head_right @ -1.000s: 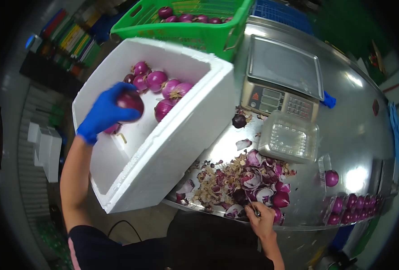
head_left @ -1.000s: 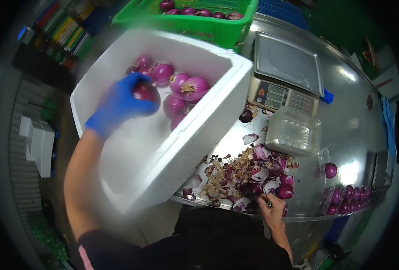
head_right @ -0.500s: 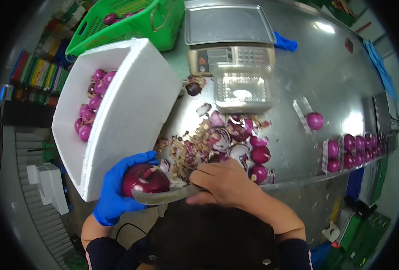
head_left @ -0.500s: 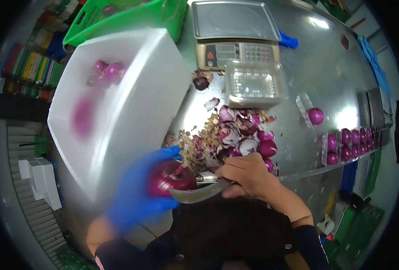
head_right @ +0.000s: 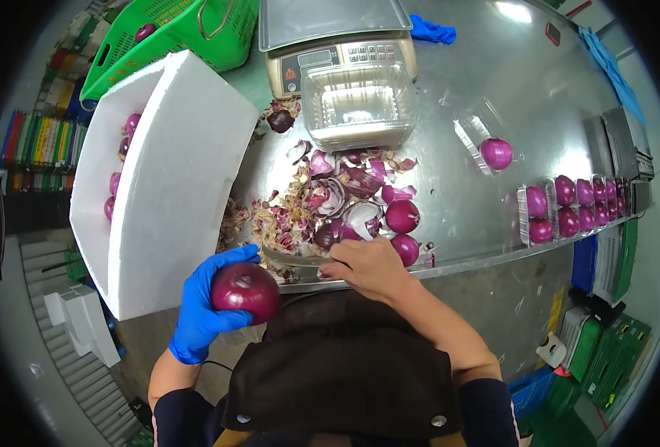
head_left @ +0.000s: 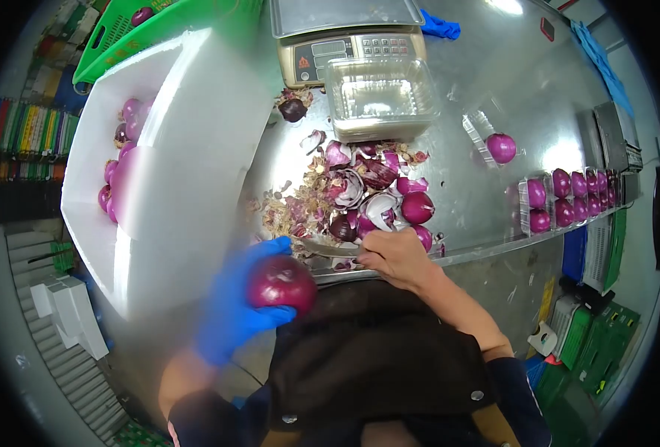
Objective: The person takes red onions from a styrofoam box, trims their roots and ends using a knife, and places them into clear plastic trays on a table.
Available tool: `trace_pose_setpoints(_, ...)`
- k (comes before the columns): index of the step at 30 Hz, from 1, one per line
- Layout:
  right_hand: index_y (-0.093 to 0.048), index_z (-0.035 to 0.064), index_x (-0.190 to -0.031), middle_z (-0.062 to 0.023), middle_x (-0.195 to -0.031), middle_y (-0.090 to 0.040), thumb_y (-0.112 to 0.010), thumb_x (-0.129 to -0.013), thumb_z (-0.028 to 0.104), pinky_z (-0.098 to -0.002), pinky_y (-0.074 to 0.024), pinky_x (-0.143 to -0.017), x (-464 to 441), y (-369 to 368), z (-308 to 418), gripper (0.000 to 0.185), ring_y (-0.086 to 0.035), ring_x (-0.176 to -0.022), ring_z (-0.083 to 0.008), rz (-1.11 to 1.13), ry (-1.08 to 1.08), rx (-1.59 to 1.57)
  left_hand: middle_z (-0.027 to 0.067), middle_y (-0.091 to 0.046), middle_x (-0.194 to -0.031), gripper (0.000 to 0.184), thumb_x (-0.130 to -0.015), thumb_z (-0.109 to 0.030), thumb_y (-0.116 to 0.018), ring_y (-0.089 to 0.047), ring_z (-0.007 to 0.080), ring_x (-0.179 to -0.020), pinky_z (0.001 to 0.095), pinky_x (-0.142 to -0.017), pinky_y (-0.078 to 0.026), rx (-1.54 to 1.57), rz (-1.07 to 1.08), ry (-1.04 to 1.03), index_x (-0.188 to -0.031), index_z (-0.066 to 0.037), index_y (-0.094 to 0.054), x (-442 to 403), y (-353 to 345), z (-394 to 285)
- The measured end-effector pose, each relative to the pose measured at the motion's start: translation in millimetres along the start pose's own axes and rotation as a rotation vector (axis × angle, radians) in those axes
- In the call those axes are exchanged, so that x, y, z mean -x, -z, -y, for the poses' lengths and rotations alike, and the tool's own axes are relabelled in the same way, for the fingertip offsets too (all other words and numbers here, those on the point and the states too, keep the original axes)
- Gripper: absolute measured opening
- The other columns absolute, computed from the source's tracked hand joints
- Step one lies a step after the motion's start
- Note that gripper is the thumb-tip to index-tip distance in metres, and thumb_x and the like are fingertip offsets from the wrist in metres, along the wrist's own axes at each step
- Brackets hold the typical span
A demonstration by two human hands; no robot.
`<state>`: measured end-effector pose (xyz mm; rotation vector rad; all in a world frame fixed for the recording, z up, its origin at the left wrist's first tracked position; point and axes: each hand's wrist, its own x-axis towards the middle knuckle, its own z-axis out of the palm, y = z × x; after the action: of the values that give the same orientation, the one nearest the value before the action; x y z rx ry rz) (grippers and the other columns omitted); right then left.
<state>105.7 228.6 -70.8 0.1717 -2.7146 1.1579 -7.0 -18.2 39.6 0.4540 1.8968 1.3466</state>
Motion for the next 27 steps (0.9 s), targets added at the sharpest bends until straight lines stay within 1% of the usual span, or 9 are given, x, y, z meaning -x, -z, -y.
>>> trace_pose_setpoints(2,-0.054,0.0111,-0.074,-0.0042,-0.066,-0.054,-0.063,-0.091,0.044,-0.0379,-0.0436,-0.047,13,-6,-1,0.038,-0.059,-0.056,-0.0256,-0.057,-0.073,-0.204,0.0146,-0.060,-0.133,0.082,-0.060,-0.026,-0.086,-0.056,0.0248,-0.125,0.0389,-0.109,-0.041,0.114,-0.134,0.065,-0.130,0.003,-0.055,2,-6,8)
trace_pose_setpoints(3,-0.055,0.0102,-0.075,-0.0057,-0.067,-0.056,-0.062,-0.093,0.041,-0.0395,-0.0437,-0.048,7,-1,5,0.037,-0.059,-0.058,-0.0282,-0.026,-0.055,-0.218,0.0153,-0.053,-0.140,0.085,-0.068,-0.035,-0.085,-0.054,0.0254,-0.127,0.0404,-0.110,-0.042,0.177,-0.093,0.105,-0.136,0.003,-0.050,0,-5,6)
trace_pose_setpoints(6,-0.054,0.0097,-0.074,-0.0063,-0.065,-0.055,-0.061,-0.093,0.041,-0.0399,-0.0423,-0.047,-6,10,18,0.038,-0.057,-0.056,-0.0284,-0.056,-0.194,-0.343,0.0155,-0.043,-0.149,0.095,-0.076,-0.048,-0.081,-0.052,0.0256,-0.130,0.0419,-0.111,-0.042,0.720,-0.116,0.148,-0.144,0.003,-0.039,-4,-24,5)
trace_pose_setpoints(7,-0.053,0.0100,-0.074,-0.0059,-0.065,-0.053,-0.061,-0.093,0.043,-0.0394,-0.0417,-0.047,-4,12,17,0.039,-0.057,-0.055,-0.0276,-0.083,-0.159,-0.272,0.0169,-0.034,-0.154,0.102,-0.081,-0.055,-0.074,-0.047,0.0315,-0.134,0.0474,-0.110,-0.043,0.800,-0.091,0.160,-0.151,0.002,-0.026,-3,-24,24)
trace_pose_setpoints(11,-0.051,0.0119,-0.073,-0.0038,-0.065,-0.047,-0.062,-0.090,0.050,-0.0369,-0.0389,-0.044,3,27,24,0.043,-0.053,-0.051,-0.0237,-0.135,0.052,-0.054,0.0219,-0.034,-0.153,0.096,-0.084,-0.053,-0.071,-0.041,0.0447,-0.135,0.0570,-0.107,-0.044,1.217,-0.075,0.307,-0.152,-0.003,-0.024,2,-45,49)
trace_pose_setpoints(16,-0.050,0.0146,-0.072,-0.0004,-0.065,-0.041,-0.065,-0.083,0.057,-0.0323,-0.0369,-0.042,5,25,37,0.047,-0.051,-0.050,-0.0163,-0.157,0.234,0.094,0.0241,-0.042,-0.145,0.080,-0.089,-0.052,-0.064,-0.047,0.0394,-0.130,0.0540,-0.104,-0.047,0.450,-0.014,0.293,-0.145,-0.003,-0.035,6,-72,38)
trace_pose_setpoints(19,-0.049,0.0149,-0.071,0.0000,-0.065,-0.041,-0.067,-0.081,0.058,-0.0311,-0.0373,-0.042,8,20,30,0.047,-0.051,-0.050,-0.0149,-0.166,0.210,0.201,0.0264,-0.048,-0.138,0.063,-0.095,-0.039,-0.063,-0.054,0.0372,-0.124,0.0528,-0.099,-0.053,1.354,-0.139,0.383,-0.140,0.001,-0.041,11,-79,38)
trace_pose_setpoints(21,-0.048,0.0151,-0.070,-0.0001,-0.065,-0.041,-0.067,-0.081,0.057,-0.0308,-0.0377,-0.042,11,19,23,0.048,-0.052,-0.050,-0.0147,-0.168,0.199,0.192,0.0269,-0.045,-0.141,0.069,-0.095,-0.044,-0.061,-0.050,0.0398,-0.129,0.0558,-0.102,-0.050,1.619,-0.097,0.418,-0.142,0.000,-0.037,15,-80,44)
trace_pose_setpoints(27,-0.050,0.0135,-0.070,-0.0017,-0.065,-0.044,-0.068,-0.080,0.053,-0.0348,-0.0376,-0.045,8,27,37,0.045,-0.053,-0.053,-0.0199,-0.110,0.185,0.125,0.0288,-0.046,-0.140,0.068,-0.097,-0.045,-0.056,-0.050,0.0448,-0.127,0.0595,-0.101,-0.049,1.739,0.033,0.428,-0.143,0.001,-0.037,18,-82,46)
